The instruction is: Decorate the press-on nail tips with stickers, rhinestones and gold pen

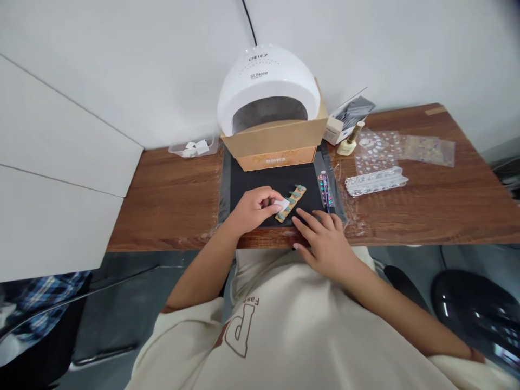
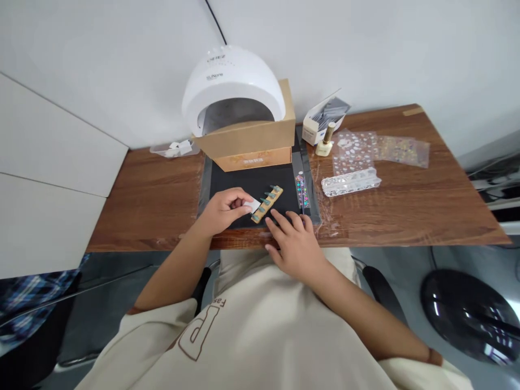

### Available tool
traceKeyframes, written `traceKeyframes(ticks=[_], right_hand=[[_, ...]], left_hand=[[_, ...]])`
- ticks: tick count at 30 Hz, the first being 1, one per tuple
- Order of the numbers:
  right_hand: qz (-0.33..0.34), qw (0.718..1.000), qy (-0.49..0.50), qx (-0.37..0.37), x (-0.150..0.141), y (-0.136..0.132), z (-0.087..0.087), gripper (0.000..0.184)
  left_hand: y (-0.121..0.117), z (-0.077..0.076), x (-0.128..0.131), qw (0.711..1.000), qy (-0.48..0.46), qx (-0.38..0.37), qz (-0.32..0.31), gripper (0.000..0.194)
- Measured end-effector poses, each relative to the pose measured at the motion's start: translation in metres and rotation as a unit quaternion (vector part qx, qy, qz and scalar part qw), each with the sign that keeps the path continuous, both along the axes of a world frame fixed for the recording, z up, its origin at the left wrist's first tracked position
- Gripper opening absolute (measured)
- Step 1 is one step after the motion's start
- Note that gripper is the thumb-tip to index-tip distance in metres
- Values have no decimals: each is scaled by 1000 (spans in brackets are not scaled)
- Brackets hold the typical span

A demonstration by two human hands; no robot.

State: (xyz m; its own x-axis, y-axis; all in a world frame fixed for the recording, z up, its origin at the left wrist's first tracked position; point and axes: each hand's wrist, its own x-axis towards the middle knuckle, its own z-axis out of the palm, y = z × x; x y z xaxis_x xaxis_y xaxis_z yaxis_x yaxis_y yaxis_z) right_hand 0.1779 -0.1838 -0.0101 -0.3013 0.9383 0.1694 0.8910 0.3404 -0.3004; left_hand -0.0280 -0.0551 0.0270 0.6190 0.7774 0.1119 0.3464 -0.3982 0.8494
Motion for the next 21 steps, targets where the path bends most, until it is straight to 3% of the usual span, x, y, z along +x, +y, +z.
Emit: traceKeyframes(ticks=[6,14,21], right_hand=[[-2,999,-37,-5,-12,7,-4,55],[1,999,-32,-10,-18,14,-5,56],[-1,1000,-23,-19,-23,17,-6,55]], left_hand=[[7,-14,7,999,16,21,-43,12],[4,-10,15,982,114,121,-94,15],[5,-13,13,972,134,163,-101,21]])
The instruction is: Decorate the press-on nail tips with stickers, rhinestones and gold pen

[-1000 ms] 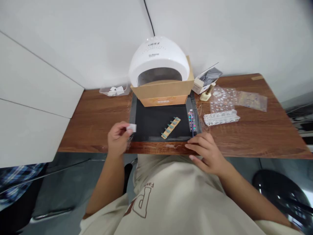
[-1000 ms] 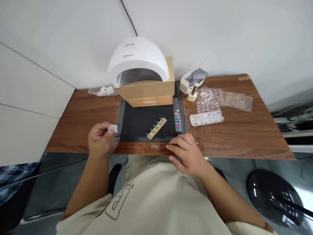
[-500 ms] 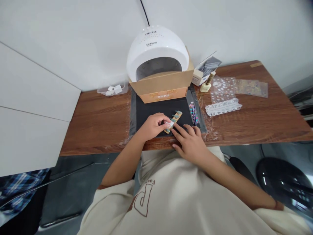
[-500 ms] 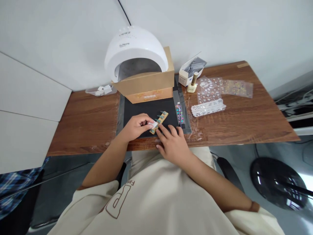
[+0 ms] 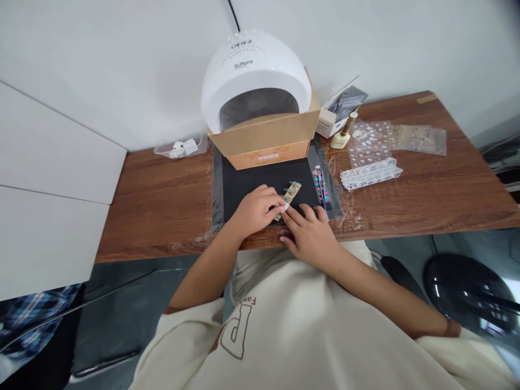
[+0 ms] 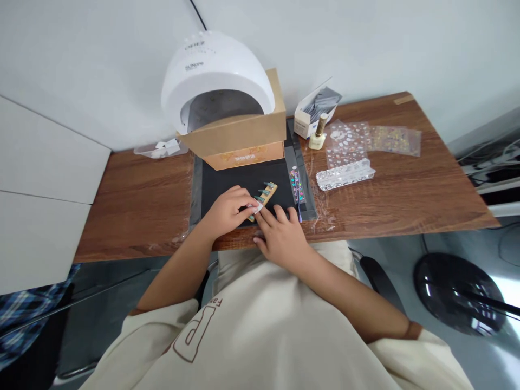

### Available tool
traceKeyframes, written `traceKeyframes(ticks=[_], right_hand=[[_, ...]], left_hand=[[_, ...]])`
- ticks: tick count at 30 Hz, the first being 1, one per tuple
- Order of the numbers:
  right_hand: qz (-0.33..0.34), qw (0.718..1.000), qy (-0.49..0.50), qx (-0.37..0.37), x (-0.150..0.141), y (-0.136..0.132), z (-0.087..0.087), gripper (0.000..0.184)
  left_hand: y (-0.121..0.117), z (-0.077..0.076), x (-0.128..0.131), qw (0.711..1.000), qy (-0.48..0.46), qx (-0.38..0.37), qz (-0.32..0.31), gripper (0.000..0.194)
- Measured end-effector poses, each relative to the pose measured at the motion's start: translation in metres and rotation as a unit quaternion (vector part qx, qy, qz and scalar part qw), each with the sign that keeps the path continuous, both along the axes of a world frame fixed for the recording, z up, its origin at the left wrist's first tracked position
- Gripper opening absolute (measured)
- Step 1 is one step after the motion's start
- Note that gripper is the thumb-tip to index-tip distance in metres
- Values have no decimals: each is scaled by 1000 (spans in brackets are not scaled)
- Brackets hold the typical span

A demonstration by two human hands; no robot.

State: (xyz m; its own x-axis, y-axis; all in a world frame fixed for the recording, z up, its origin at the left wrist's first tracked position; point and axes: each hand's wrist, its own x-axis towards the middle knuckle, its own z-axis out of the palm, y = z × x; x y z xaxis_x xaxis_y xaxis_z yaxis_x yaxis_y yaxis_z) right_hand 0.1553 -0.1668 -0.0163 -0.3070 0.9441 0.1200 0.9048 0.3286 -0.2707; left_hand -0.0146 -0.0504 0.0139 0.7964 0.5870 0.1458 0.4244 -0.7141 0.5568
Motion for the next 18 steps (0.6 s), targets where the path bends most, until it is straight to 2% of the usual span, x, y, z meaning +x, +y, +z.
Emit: traceKeyframes(ticks=[18], right_hand=[[1,999,-27,-17,-1,1,1,61]], left_hand=[[7,1,-7,999,28,13,17,24]])
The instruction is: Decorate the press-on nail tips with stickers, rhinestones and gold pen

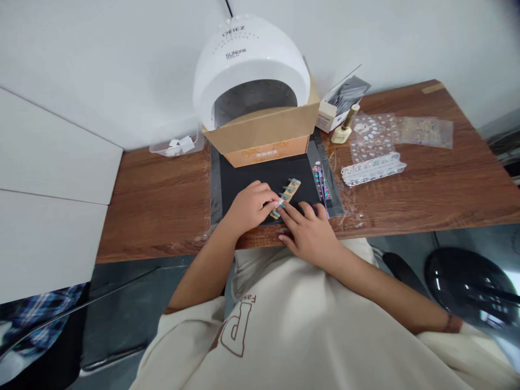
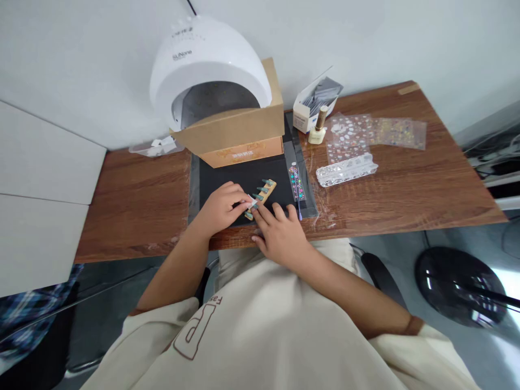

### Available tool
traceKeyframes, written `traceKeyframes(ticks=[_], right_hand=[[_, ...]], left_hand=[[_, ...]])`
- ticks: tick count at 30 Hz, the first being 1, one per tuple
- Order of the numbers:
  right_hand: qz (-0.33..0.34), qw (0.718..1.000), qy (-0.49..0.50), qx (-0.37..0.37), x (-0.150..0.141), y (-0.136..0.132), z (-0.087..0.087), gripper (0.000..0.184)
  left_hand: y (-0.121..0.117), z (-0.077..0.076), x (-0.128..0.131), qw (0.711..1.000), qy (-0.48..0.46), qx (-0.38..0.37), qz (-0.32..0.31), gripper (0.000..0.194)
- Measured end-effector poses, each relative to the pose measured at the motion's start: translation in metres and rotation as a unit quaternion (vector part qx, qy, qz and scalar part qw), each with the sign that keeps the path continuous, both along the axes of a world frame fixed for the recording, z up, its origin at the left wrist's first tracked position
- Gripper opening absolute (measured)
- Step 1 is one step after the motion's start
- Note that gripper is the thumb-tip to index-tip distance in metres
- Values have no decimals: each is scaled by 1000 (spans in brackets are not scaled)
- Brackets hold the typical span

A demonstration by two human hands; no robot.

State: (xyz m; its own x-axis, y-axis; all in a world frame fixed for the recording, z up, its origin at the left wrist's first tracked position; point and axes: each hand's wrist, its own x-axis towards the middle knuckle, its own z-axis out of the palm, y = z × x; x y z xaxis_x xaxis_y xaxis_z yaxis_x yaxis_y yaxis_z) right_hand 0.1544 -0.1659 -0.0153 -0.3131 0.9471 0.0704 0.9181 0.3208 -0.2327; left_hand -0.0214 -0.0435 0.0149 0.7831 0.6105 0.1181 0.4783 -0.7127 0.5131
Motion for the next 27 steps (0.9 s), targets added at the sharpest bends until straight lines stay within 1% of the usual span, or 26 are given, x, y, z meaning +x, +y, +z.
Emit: traceKeyframes(ticks=[4,11,18,21,24,27], right_hand=[[0,1000,-1,3,0,0,0,61],[3,1000,4,4,0,0,-2,61],[5,1000,5,12,1,0,-3,61],[3,1000,5,14,0,1,-3,61],[5,1000,3,18,1,-1,-3,60],[9,1000,1,26,5,-8,-3,58]], left_hand=[[0,1,-1,1000,8,10,7,24],[-3,0,4,999,-11,5,-33,24],[-1,1,3,1000,27,9,10,23],[-1,2,0,999,28,17,22,22],[-2,4,-5,999,-4,15,39,20],[-7,6,-14,997,-57,-8,59,17]])
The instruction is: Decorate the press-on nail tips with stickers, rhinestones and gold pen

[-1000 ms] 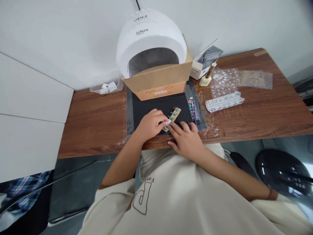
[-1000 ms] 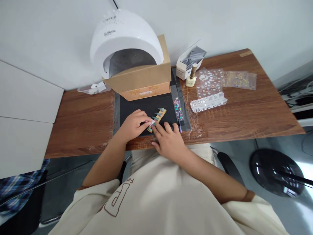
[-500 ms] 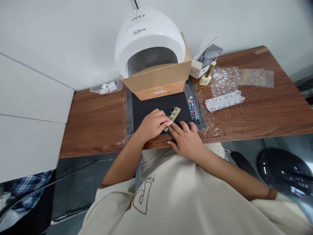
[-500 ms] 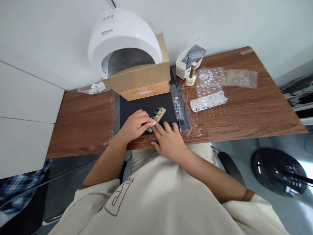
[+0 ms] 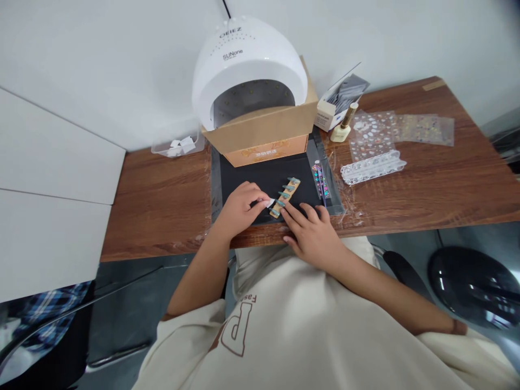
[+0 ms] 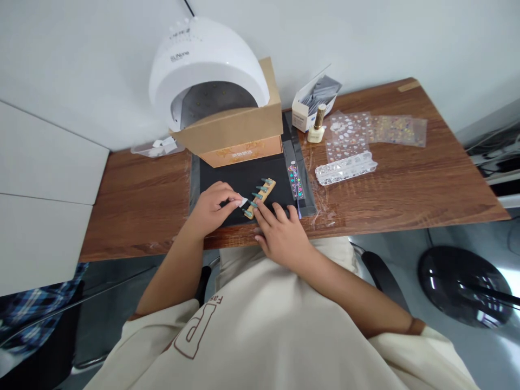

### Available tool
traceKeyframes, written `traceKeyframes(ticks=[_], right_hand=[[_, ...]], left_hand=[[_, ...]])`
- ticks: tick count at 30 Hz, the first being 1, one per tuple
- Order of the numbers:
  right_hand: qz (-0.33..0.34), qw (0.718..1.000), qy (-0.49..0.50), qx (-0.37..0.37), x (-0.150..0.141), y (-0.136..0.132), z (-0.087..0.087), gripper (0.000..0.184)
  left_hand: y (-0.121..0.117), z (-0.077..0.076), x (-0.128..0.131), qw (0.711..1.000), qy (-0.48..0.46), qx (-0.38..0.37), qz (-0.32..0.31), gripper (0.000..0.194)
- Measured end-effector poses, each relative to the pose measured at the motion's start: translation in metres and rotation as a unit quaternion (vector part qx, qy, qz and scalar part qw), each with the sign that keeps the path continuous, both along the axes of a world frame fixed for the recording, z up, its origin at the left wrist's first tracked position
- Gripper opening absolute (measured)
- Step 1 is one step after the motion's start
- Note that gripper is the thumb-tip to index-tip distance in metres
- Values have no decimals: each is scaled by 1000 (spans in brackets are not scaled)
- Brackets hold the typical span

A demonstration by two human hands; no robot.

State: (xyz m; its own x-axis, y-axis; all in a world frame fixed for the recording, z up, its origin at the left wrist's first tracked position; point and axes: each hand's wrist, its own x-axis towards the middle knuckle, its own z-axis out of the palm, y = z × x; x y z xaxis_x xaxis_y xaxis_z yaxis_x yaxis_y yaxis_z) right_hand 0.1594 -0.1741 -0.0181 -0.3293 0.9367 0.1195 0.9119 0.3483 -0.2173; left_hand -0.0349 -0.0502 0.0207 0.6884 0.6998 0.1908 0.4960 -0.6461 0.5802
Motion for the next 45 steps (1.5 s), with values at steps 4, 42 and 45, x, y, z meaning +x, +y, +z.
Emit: traceKeyframes(ticks=[4,42,45], right_hand=[[10,1000,6,8,5,-14,-1,57],[40,999,12,-17,-12,-3,-3,60],[41,999,11,-15,-11,-3,-3,60]], left_hand=[[-10,-2,-6,999,-26,-27,-16,16],[-9,-13,-5,995,58,53,-59,26],[-7,-12,-7,998,46,31,-35,22]])
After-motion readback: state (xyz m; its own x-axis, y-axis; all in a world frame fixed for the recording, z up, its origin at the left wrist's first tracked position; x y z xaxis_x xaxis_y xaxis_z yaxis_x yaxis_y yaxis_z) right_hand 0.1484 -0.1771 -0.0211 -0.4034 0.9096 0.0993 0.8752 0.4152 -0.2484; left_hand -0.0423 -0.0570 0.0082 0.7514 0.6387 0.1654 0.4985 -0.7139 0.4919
